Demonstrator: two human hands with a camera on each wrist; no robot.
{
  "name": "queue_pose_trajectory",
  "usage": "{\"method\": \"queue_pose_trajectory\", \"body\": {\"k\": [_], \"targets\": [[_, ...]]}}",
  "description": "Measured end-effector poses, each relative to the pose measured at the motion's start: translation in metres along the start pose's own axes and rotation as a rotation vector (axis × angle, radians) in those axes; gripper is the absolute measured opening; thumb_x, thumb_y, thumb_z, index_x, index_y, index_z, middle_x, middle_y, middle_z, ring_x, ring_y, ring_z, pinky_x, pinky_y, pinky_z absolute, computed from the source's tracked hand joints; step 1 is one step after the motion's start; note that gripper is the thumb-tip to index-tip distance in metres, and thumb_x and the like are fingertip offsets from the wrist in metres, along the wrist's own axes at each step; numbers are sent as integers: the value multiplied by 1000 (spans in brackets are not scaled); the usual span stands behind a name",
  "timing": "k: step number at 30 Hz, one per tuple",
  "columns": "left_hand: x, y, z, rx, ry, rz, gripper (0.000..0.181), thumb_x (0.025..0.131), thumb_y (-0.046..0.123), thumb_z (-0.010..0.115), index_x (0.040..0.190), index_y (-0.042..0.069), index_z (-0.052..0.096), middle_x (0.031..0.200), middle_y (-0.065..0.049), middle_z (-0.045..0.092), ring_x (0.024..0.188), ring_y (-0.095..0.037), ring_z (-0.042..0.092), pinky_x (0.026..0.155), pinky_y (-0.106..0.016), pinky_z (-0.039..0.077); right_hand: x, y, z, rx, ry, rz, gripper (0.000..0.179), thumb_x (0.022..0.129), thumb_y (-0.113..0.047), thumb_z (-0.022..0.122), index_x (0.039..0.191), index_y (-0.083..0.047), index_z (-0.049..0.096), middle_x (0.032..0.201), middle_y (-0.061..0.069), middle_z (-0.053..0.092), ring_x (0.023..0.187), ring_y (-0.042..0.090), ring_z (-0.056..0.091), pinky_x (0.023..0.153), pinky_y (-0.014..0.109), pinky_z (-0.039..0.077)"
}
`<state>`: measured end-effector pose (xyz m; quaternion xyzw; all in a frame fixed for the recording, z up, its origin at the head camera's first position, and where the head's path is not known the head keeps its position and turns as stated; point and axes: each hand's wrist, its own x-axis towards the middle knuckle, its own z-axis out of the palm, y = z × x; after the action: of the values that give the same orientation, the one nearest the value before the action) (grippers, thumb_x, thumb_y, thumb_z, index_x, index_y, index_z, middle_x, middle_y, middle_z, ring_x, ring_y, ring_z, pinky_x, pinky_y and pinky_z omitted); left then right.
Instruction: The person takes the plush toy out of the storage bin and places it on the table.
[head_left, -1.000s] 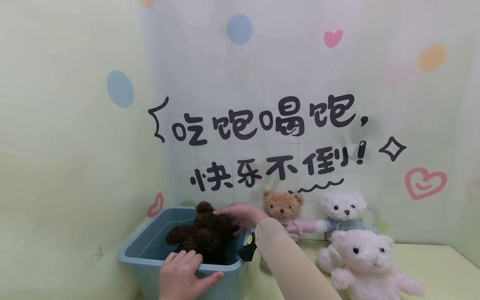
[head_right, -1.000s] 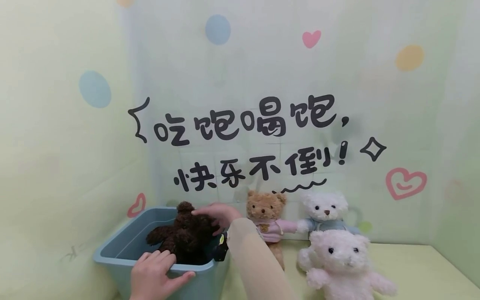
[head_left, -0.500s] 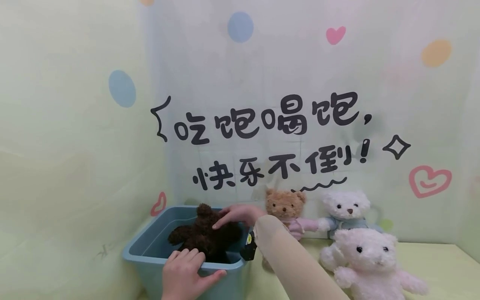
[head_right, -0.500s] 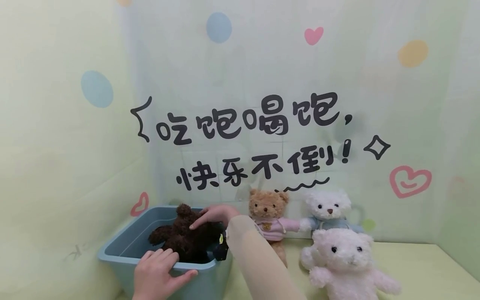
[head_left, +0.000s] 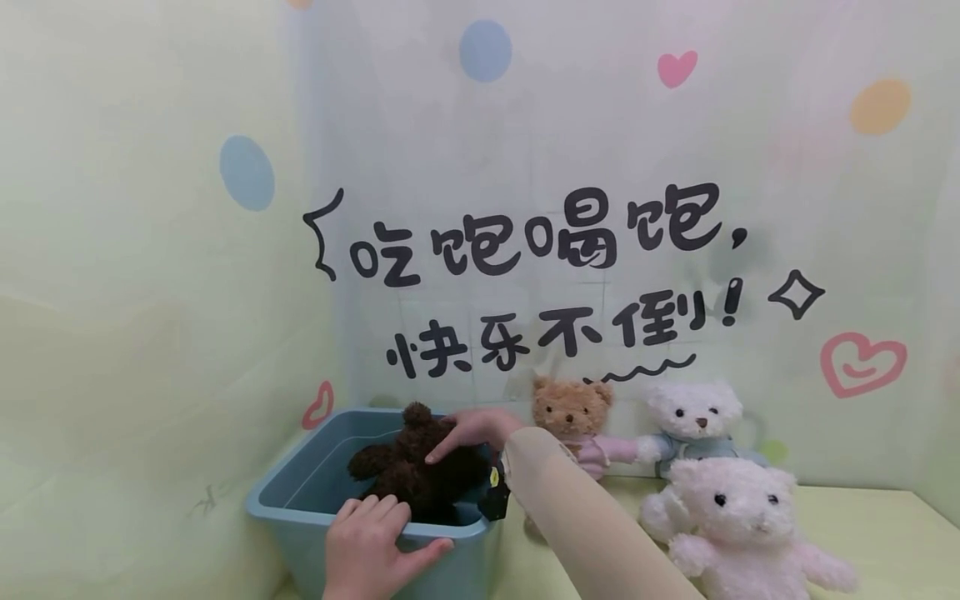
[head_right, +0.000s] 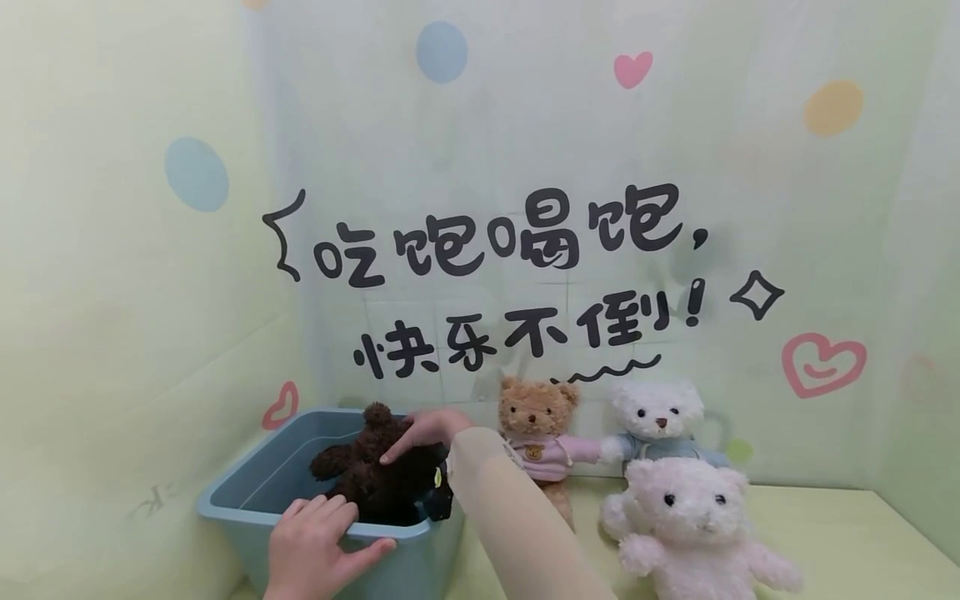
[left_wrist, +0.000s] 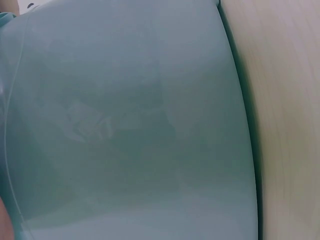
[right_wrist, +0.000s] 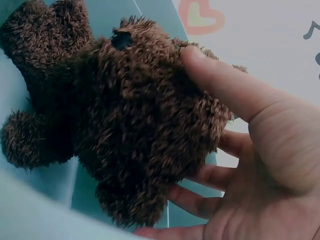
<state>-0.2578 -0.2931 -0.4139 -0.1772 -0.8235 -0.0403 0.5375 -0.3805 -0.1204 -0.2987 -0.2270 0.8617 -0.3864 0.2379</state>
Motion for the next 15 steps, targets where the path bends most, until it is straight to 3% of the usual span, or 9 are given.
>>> {"method": "queue_pose_trajectory", "body": {"k": [5, 15], "targets": [[1, 0, -1, 2, -4, -1, 63, 66, 85, 57, 51, 27, 38, 53, 14, 23, 50, -4, 28, 52, -26, 34, 0, -1, 0, -52, 6, -24, 65, 87, -29, 73, 141, -5, 45, 133, 17, 52, 119, 35, 48, 104, 56, 32], [0, 2, -3, -5, -32, -25, 61, 67, 84, 58, 52, 28, 42, 53, 16, 24, 51, -2, 27, 54, -24, 34, 1, -3, 0, -38, 100, -19, 55, 85, -21, 74, 132, -3, 52, 125, 17, 56, 111, 38, 53, 98, 59, 37]]}}
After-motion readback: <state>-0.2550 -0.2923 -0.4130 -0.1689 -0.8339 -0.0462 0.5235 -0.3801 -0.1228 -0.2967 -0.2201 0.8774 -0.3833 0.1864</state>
